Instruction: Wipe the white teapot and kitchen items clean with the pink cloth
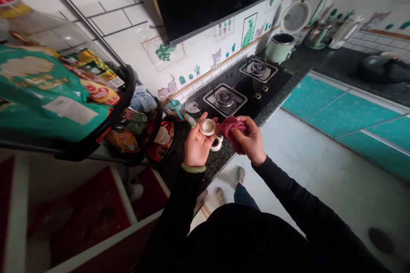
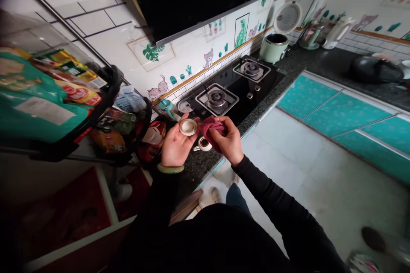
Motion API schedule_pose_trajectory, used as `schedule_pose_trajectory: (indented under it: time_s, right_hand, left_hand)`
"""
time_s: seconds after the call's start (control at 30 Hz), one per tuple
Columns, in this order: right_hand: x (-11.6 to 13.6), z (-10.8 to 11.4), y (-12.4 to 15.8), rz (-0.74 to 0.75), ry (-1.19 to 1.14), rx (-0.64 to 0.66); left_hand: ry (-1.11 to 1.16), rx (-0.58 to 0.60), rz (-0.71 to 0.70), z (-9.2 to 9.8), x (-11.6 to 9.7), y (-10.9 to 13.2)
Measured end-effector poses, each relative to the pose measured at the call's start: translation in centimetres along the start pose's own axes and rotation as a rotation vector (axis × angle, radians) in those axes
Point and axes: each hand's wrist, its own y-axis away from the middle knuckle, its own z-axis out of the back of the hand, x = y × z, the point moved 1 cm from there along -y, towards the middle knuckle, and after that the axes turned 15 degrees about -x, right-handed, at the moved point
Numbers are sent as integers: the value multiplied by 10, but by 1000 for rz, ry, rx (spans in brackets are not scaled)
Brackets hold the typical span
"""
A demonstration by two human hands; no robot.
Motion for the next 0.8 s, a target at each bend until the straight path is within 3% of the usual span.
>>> schedule_pose_trajectory:
  time_s: [0.1, 0.23, 0.33, 0.4, 0.5, 0.6, 0.7, 0.8]
  right_hand:
    - [4, -7, -1, 225, 95, 22]
    - [6, -18, 0, 555, 220, 283]
    - [2, -23, 2, 613, 333, 444]
    - [1, -25, 4, 572, 385, 488]
    - [3, -29, 7, 467, 382, 500]
    - [6, -31, 9, 249, 218, 423]
    - [6, -32, 11, -148, -104, 304]
    - [2, -35, 14, -619, -404, 277]
  left_hand:
    - [-85, 61, -59, -7, 8, 3]
    - [-244, 98, -346, -13, 19, 2]
    - [-402, 1, -608, -9, 24, -6]
    - [-499, -48, -689, -4, 26, -11]
    - [-556, -75, -736, 2, 30, -14]
    - [-617, -77, -813, 1, 31, -9]
    - [-663, -55, -885, -1, 30, -2]
    - [-648, -18, -880, -2, 28, 2]
